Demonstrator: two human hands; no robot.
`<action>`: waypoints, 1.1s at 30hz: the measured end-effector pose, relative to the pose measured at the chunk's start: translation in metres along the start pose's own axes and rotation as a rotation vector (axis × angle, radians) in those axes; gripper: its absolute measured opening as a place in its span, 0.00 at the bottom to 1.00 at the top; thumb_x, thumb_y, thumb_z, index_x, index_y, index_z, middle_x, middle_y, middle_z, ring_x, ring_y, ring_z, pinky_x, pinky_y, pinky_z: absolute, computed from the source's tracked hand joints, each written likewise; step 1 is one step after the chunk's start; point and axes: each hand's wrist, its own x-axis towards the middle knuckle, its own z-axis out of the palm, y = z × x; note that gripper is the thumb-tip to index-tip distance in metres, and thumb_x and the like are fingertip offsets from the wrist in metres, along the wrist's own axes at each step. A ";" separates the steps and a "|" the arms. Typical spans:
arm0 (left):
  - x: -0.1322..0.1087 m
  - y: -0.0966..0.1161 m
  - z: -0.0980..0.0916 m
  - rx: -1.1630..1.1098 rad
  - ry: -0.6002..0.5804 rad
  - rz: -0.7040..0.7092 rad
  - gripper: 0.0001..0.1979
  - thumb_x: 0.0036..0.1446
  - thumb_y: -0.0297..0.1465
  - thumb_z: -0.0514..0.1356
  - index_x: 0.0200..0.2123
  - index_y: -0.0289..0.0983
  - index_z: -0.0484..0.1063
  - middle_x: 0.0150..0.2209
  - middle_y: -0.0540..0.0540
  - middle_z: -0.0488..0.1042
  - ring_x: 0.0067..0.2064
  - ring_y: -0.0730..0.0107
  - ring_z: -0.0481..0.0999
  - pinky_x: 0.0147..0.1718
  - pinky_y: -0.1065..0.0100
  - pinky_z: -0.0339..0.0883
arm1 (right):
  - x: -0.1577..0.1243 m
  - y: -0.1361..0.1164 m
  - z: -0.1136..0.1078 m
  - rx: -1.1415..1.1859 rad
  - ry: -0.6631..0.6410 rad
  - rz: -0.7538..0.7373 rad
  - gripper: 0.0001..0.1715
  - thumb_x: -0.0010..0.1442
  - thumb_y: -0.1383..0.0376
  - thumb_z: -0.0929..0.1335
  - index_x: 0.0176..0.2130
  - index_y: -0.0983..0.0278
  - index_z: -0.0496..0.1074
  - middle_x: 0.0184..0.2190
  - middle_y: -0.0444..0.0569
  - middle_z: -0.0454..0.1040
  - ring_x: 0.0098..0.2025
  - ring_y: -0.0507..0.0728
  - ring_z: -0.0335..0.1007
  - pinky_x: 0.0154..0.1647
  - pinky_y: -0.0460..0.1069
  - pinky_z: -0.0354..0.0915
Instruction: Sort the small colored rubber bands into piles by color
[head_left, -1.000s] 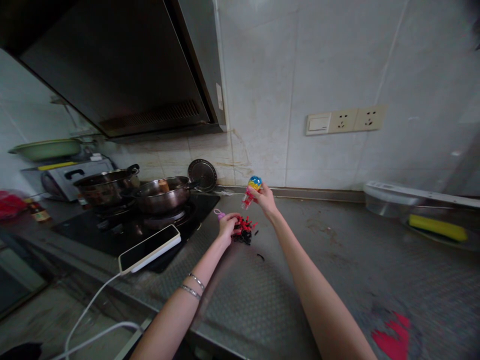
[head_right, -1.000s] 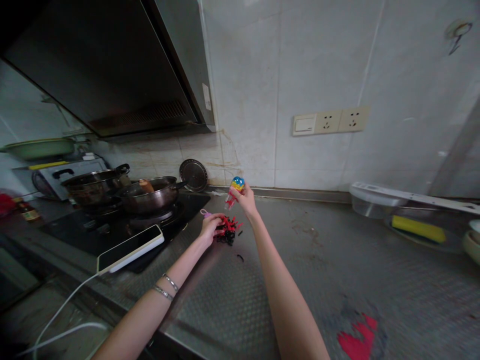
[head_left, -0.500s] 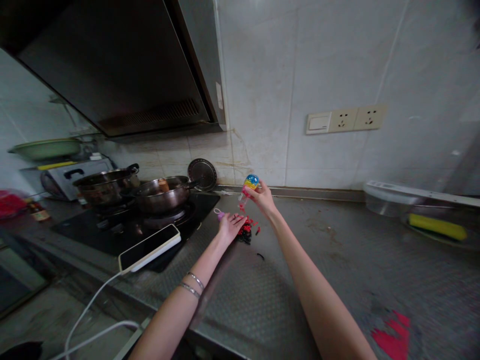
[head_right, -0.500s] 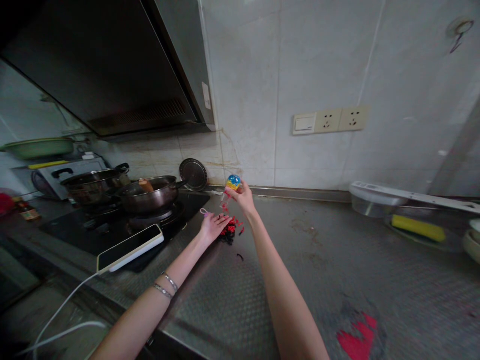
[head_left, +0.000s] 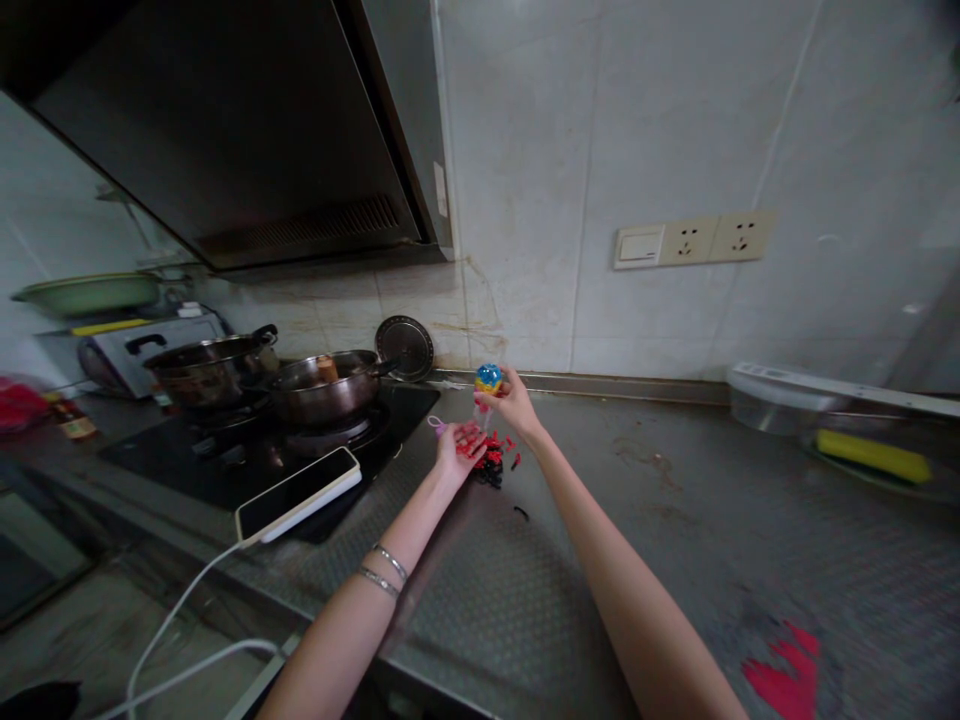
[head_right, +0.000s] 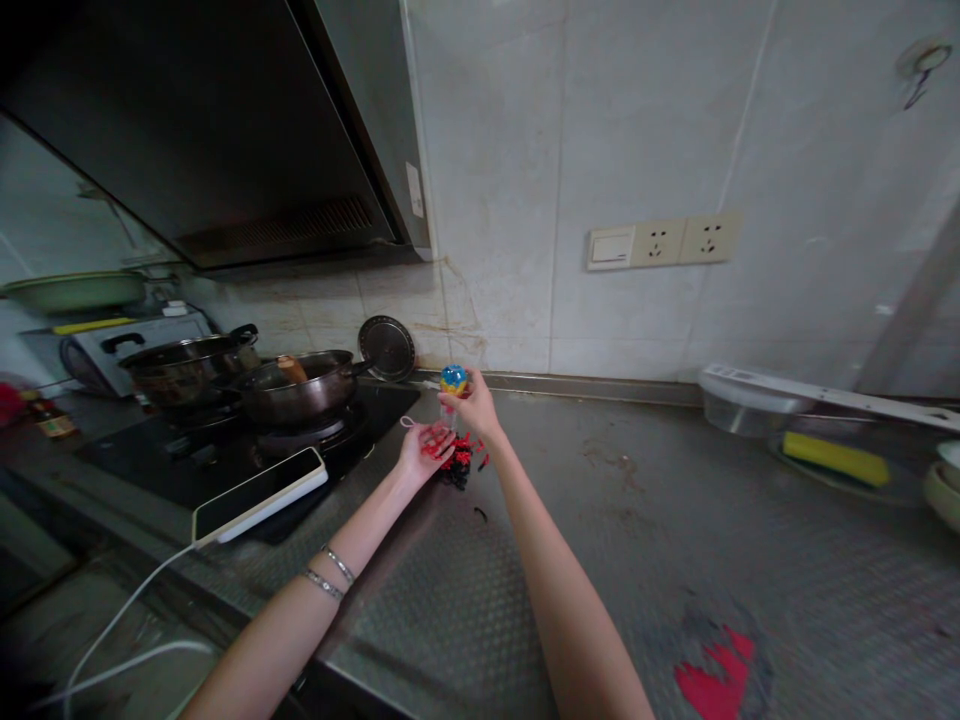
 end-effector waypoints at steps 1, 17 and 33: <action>0.000 0.001 -0.001 0.014 0.002 0.016 0.08 0.50 0.29 0.50 0.29 0.33 0.67 0.26 0.45 0.71 0.30 0.68 0.74 0.27 0.69 0.67 | 0.001 0.000 -0.001 -0.008 0.024 -0.003 0.33 0.37 0.66 0.72 0.44 0.61 0.60 0.28 0.42 0.73 0.30 0.52 0.69 0.33 0.48 0.66; -0.003 0.002 0.000 0.123 0.096 0.097 0.11 0.53 0.30 0.48 0.34 0.33 0.67 0.31 0.42 0.71 0.29 0.72 0.73 0.25 0.73 0.64 | 0.002 -0.001 -0.004 -0.055 0.038 -0.066 0.35 0.40 0.64 0.71 0.48 0.63 0.59 0.33 0.46 0.73 0.33 0.54 0.70 0.36 0.50 0.66; -0.012 -0.001 0.006 0.467 0.082 0.375 0.14 0.38 0.20 0.51 0.29 0.33 0.72 0.32 0.44 0.74 0.34 0.69 0.71 0.28 0.72 0.59 | 0.005 0.014 -0.014 0.067 0.234 0.151 0.24 0.41 0.58 0.70 0.38 0.64 0.64 0.29 0.45 0.73 0.28 0.52 0.69 0.30 0.46 0.66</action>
